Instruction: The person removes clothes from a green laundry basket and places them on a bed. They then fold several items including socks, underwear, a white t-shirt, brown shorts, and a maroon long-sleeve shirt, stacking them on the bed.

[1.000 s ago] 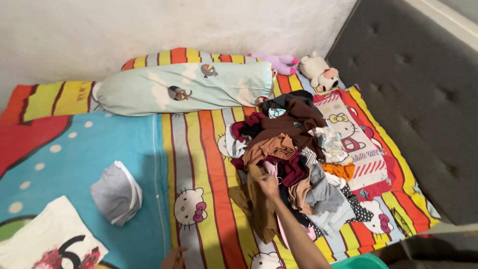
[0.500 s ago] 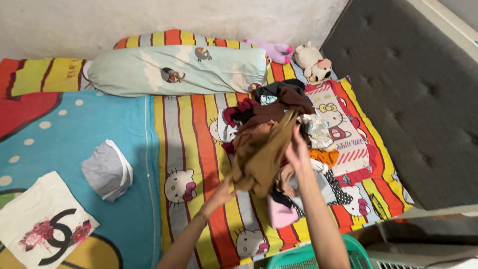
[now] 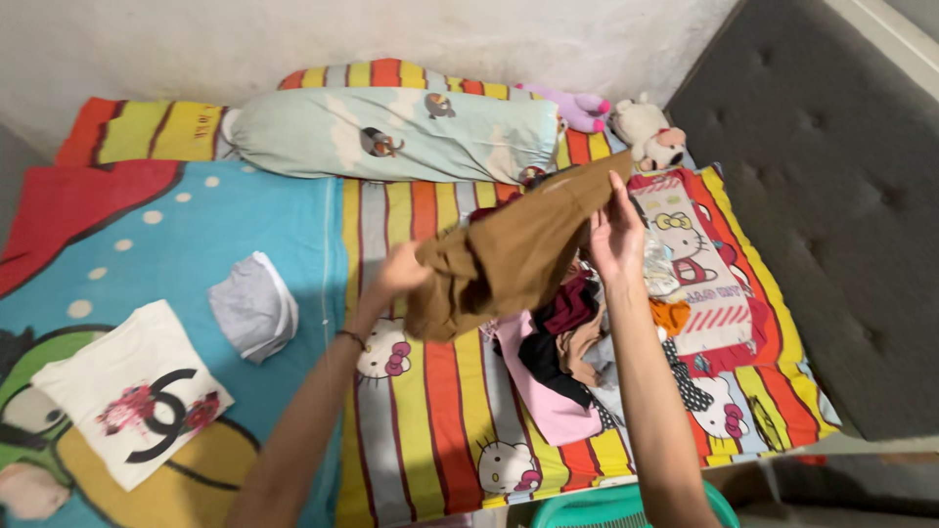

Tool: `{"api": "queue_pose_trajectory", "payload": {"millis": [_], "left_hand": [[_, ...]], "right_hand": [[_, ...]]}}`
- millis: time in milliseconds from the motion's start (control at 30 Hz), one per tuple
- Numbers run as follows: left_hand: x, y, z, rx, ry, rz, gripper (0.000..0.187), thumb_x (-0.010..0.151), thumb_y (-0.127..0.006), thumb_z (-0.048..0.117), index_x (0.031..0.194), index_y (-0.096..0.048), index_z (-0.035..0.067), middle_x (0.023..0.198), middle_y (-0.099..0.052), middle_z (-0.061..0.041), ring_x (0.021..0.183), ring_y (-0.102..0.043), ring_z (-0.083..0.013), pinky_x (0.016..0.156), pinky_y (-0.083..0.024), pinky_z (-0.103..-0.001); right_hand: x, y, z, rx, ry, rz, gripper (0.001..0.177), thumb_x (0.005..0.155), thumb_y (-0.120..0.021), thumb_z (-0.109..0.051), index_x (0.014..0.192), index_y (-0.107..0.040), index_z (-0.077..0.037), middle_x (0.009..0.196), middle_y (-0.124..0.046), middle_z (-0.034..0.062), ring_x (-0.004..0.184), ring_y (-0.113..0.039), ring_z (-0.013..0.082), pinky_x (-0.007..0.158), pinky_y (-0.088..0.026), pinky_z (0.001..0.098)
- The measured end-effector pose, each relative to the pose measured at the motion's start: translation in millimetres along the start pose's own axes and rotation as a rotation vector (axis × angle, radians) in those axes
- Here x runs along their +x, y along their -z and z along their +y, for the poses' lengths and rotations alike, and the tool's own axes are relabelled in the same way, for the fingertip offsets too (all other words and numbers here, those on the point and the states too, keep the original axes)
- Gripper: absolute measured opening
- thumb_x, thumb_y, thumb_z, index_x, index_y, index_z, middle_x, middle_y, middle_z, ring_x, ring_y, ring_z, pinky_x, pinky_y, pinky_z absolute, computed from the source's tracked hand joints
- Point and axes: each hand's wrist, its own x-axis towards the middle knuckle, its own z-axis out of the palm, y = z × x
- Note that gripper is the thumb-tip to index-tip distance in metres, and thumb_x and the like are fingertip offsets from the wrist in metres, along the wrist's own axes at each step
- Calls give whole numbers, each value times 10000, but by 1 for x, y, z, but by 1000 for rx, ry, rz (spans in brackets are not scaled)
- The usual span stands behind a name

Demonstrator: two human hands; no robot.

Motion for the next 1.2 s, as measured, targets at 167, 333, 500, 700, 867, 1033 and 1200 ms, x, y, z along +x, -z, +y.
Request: {"api": "queue_pose_trajectory", "payload": {"millis": [167, 333, 500, 700, 867, 1033, 1200], "left_hand": [[-9, 74, 50, -582, 155, 221, 262, 919, -639, 194, 949, -703, -58, 775, -686, -129, 648, -635, -206, 601, -505, -391], [-17, 99, 92, -984, 304, 368, 264, 922, -657, 214, 947, -700, -45, 772, -686, -60, 647, -643, -167, 544, -475, -332], [-27, 118, 78, -945, 260, 385, 375, 944, -727, 216, 1086, -700, -130, 942, -673, -110, 817, -614, -174, 683, -471, -353], [-33, 154, 78, -1021, 300, 354, 923, 785, -805, 366, 1435, -228, 56, 1401, -529, -217, 1276, -555, -324, 1029, -484, -456], [-48, 142, 50, 74, -331, 549, 996, 835, -904, 354, 1519, -318, -71, 1483, -328, -376, 1366, -359, -520, 1121, -341, -522], [-61, 86, -9, 51, -76, 7, 592, 878, -722, 329, 1410, -615, 94, 1350, -688, -218, 1246, -648, -366, 1081, -517, -430], [-74, 65, -20, -410, 1, -252, 544, 1158, -509, 468, 1528, -524, 70, 1465, -626, -156, 1272, -597, -250, 1042, -479, -400]], "right_hand": [[-21, -9, 74, -335, -212, 139, 779, 1021, -672, -486, 1600, -401, -41, 1345, -592, 49, 1295, -521, 251, 1156, -316, 512], [-167, -63, 191, -202, -349, -22, 805, 950, -580, -481, 1632, -267, -190, 1395, -421, 18, 1302, -363, 201, 1055, -285, 460], [-238, -112, 237, -542, -93, -193, 920, 904, -689, -298, 1610, -135, -96, 1618, -305, 63, 1479, -303, 183, 1185, -256, 361], [-181, -129, 264, -915, 42, -217, 506, 958, -614, -92, 1450, -546, 8, 1375, -667, 170, 1299, -609, 293, 1141, -422, 371], [-134, -141, 215, -1252, 173, -344, 419, 905, -636, -64, 1313, -582, 18, 1222, -687, 230, 1171, -654, 356, 995, -492, 389], [-112, -168, 179, -1598, 73, -539, 294, 856, -697, -156, 1126, -730, -45, 945, -723, 239, 938, -699, 422, 828, -555, 458], [-105, -167, 153, -1684, 53, -467, 287, 820, -738, -262, 1046, -757, -86, 898, -733, 231, 877, -718, 404, 797, -566, 471]]}}
